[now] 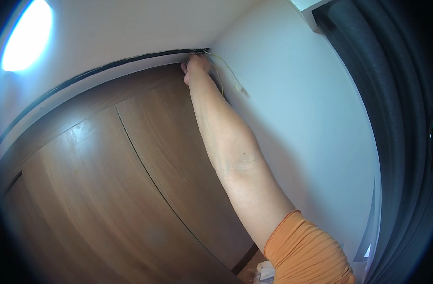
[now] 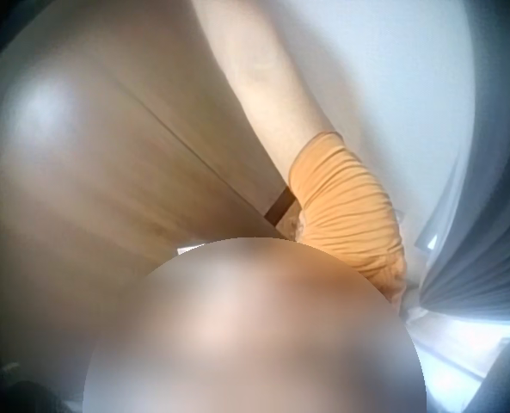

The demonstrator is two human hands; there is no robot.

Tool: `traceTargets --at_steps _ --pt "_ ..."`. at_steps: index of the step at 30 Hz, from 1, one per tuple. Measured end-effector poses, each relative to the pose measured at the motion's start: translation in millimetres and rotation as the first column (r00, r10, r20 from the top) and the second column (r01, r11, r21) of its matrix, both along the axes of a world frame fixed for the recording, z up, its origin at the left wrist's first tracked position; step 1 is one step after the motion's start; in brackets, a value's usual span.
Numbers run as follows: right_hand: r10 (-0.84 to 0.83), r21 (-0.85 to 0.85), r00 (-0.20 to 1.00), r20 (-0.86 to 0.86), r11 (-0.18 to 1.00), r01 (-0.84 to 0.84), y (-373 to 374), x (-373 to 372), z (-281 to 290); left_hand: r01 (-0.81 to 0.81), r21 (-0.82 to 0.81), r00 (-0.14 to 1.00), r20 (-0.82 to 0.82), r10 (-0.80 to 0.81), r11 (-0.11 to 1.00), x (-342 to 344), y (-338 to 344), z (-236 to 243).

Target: The person repeatedly scoops white compound from a metal container with a small rectangular tool and applies it to the upper edge of a wooden cabinet where it meets the ceiling. The person works along the seam, smoothing the compound into the gap. The camera is head-mounted and shows the hands and tools clearly.

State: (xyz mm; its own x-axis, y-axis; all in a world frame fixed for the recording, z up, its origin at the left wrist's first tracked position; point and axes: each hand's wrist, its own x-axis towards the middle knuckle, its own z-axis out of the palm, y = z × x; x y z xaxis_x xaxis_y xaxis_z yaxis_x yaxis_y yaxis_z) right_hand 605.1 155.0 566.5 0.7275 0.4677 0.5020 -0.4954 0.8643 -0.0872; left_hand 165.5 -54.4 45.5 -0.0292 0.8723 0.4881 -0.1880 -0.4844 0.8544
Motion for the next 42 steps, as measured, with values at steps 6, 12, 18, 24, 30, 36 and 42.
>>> traceTargets --at_steps 6,12,18,24,30,36,42 --pt "-0.03 -0.014 0.999 0.033 0.999 0.03 -5.8 -4.8 -6.9 0.012 0.003 1.0 0.002 -0.012 1.0 1.6 -5.9 2.9" --pt "-0.018 -0.058 0.994 0.108 0.998 0.024 -12.3 -7.0 -15.7 0.033 0.006 0.999 0.01 -0.033 0.999 -1.4 -4.5 1.7" --pt "-0.019 0.048 0.92 0.39 0.999 0.0 -48.7 -28.1 -73.2 0.085 0.01 0.995 0.042 -0.086 0.996 4.1 -11.9 22.5" --pt "-0.139 0.055 0.677 0.723 0.988 0.143 -113.3 -89.7 -237.6 0.377 0.146 0.923 0.028 -0.384 0.915 31.6 13.4 94.8" --pt "-0.411 0.397 -0.067 0.909 0.807 0.437 -182.5 -134.6 -316.4 0.479 0.115 0.82 0.297 -0.49 0.87 29.5 30.0 114.2" --pt "-0.455 0.648 -0.5 0.737 0.686 0.331 -206.2 -164.3 -328.3 0.431 0.177 0.856 0.23 -0.463 0.885 26.2 39.7 122.2" --pt "-0.403 0.673 -0.587 0.702 0.644 0.363 -213.5 -189.3 -334.9 0.357 0.258 0.907 0.135 -0.4 0.898 26.5 39.8 116.2"
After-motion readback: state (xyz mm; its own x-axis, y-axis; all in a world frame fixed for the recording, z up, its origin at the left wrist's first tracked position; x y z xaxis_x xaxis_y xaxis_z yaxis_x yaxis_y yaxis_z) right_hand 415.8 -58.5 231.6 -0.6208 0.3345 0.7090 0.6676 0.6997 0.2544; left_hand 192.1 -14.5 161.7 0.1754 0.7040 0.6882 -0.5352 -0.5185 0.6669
